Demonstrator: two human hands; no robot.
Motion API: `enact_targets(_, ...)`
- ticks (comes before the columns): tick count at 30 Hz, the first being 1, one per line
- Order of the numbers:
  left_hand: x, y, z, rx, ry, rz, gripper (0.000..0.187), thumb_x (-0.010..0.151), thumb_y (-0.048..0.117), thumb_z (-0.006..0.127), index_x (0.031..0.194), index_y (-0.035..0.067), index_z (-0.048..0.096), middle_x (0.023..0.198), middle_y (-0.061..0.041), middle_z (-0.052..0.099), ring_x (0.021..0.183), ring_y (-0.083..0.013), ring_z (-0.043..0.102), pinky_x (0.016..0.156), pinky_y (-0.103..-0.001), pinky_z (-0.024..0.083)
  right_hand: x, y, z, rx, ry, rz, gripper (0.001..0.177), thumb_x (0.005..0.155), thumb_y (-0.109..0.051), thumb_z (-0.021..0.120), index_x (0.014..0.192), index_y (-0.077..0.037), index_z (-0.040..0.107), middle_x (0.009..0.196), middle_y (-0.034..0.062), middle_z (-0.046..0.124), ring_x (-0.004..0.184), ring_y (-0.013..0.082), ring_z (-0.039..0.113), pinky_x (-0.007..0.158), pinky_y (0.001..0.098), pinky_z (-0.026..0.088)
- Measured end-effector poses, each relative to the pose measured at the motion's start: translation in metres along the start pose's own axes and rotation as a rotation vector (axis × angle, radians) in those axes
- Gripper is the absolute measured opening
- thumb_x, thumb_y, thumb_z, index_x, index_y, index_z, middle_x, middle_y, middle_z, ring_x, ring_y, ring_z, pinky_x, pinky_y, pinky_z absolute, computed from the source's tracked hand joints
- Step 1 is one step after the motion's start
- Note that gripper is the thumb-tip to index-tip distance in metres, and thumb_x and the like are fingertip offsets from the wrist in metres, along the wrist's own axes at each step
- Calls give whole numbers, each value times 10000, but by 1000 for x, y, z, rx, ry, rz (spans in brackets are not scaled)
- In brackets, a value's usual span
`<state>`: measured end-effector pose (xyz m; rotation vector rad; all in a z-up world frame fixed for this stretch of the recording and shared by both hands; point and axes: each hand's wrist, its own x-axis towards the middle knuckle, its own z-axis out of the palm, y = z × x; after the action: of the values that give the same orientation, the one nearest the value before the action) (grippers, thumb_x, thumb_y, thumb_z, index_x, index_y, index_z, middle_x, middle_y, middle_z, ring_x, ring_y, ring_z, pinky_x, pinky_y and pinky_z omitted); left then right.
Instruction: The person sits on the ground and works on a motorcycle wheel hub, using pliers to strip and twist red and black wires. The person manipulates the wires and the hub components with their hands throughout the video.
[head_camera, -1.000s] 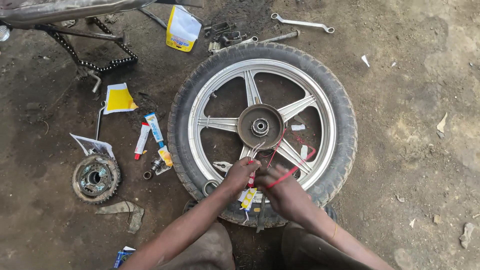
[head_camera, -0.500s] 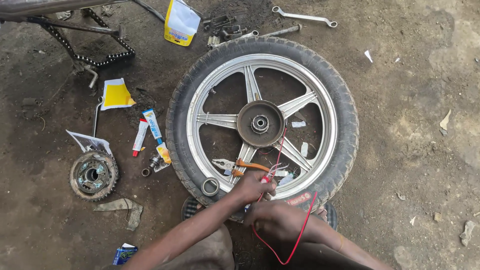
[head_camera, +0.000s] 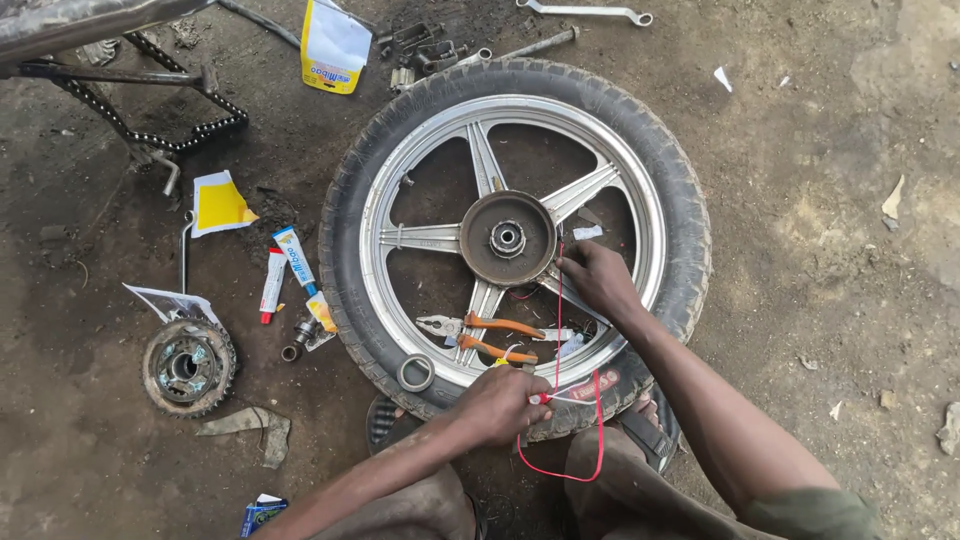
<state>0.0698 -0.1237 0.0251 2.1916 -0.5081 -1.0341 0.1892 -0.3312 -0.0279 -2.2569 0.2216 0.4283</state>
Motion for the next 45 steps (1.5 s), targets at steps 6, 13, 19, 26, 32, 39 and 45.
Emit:
enact_targets(6,-16,-2,-20,263,-292,-21,45,922,207,640,953,183,662,843,-190,669,809,-400,616,637,-496,402,8,-2,10,-3,28,65,115,866,-227,702,875,-122,656,949,81,731,841,237,633,732,398,470)
enact_targets(13,-55,-13,-85,172,-128,-261,365,889,189,731,1253,215,747,1120,-230,749,1126,-484,671,970,-578,534,20,45,19,432,42,91,236,797,-221,848,981,-100,764,804,46,647,833,190,615,771,332,474)
enact_targets(19,-69,-55,-102,251,51,-452,334,907,232,690,1235,220,756,1137,-238,753,1145,-481,671,946,-569,547,15,44,18,470,46,-6,200,797,-183,863,962,-117,771,767,46,612,802,176,597,758,321,469)
enact_targets(26,-59,-45,-83,182,-103,-393,329,897,185,699,1208,255,781,1172,-255,735,1176,-499,647,987,-568,534,-7,37,24,128,190,-293,256,890,-215,767,1141,-184,728,949,130,584,908,402,633,830,495,491)
enact_targets(32,-55,-25,-63,226,-194,-320,317,891,189,712,1189,267,785,1141,-236,742,1143,-479,667,955,-563,553,-25,45,41,-243,295,-535,297,936,-248,707,1223,-168,718,1041,157,528,974,396,580,892,494,478)
enact_targets(39,-55,-14,-60,191,-290,-231,301,884,248,728,1179,216,776,1180,-245,727,1166,-483,652,990,-574,538,-47,41,49,-527,163,-409,442,1022,-303,453,1433,-423,562,1261,147,508,1155,378,543,940,462,417)
enact_targets(45,-73,9,-122,440,-238,-360,368,930,285,705,1285,192,724,1117,-212,741,1099,-430,698,908,-561,571,-54,40,48,-510,108,-451,392,1016,-268,461,1375,-371,581,1439,156,470,1324,407,478,1021,478,376)
